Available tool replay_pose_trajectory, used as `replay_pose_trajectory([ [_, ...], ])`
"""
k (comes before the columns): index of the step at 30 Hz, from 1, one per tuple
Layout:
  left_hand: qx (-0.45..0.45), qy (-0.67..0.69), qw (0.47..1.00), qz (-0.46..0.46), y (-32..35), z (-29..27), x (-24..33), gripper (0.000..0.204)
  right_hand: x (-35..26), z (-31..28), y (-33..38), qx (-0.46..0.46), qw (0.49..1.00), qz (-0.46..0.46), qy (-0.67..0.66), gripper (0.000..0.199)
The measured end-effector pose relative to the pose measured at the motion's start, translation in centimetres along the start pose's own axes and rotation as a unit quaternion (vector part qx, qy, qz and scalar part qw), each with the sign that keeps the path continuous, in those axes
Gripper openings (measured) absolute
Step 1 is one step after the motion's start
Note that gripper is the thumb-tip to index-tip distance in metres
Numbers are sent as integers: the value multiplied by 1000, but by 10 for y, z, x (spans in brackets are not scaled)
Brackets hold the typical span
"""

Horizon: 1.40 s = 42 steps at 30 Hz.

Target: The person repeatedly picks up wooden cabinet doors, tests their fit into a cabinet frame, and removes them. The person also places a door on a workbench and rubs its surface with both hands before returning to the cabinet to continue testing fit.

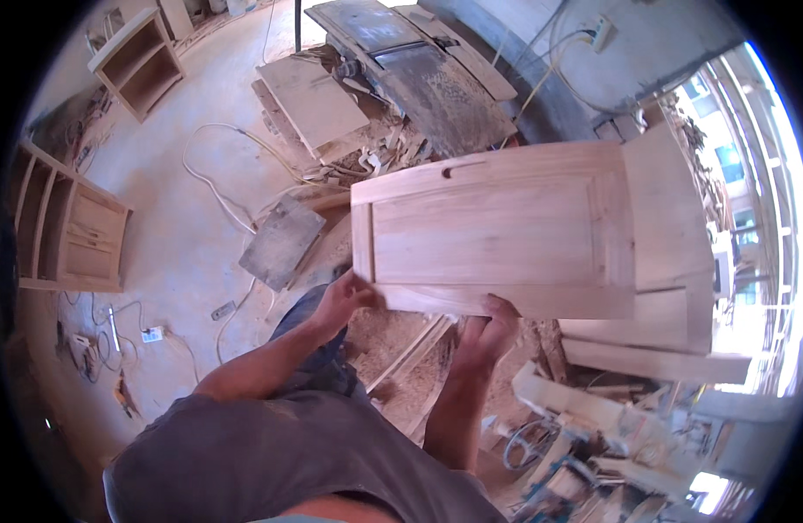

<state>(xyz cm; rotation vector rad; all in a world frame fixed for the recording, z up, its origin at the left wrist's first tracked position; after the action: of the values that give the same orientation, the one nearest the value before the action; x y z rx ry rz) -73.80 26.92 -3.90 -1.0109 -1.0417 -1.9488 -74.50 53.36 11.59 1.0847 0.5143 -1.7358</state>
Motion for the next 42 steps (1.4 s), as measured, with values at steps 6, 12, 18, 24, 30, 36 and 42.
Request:
replay_pose_trajectory([
  [6, 95, -340, 902, 248, -123, 30, 129, 94, -6, 136, -153, -55, 992, -84, 79, 56],
  [12, 178, -342, 888, 251, -288, 26, 232, 94, 8, 234, -298, -107, 981, -113, 119, 37],
  [18, 314, -296, 849, 304, -396, -19, 261, 88, 49, 288, -387, -220, 958, -132, 128, 43],
  [24, 407, -309, 805, 301, -466, -47, 304, 96, 63, 332, -462, -259, 951, -100, 134, 51],
  [30, 444, -286, 805, 270, -502, -84, 296, 104, 100, 351, -498, -306, 944, -47, 112, 52],
  [36, 469, -220, 805, 289, -506, -88, 292, 86, 116, 356, -504, -357, 915, -40, 186, 52],
  [42, 499, -247, 760, 335, -514, -94, 285, 89, 150, 333, -509, -344, 890, -23, 300, 56],
])
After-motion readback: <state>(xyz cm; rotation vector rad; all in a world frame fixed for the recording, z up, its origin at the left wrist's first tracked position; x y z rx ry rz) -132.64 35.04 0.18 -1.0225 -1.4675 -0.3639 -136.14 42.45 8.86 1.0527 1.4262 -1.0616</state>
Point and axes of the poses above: each hand's wrist, its own y-axis away from the middle knuckle, its own z-axis out of the palm, x = y × z, the point moved 6 cm from there along -y, towards the middle knuckle, and after that the axes turned 10 degrees about -x, right-handed, at the moved point
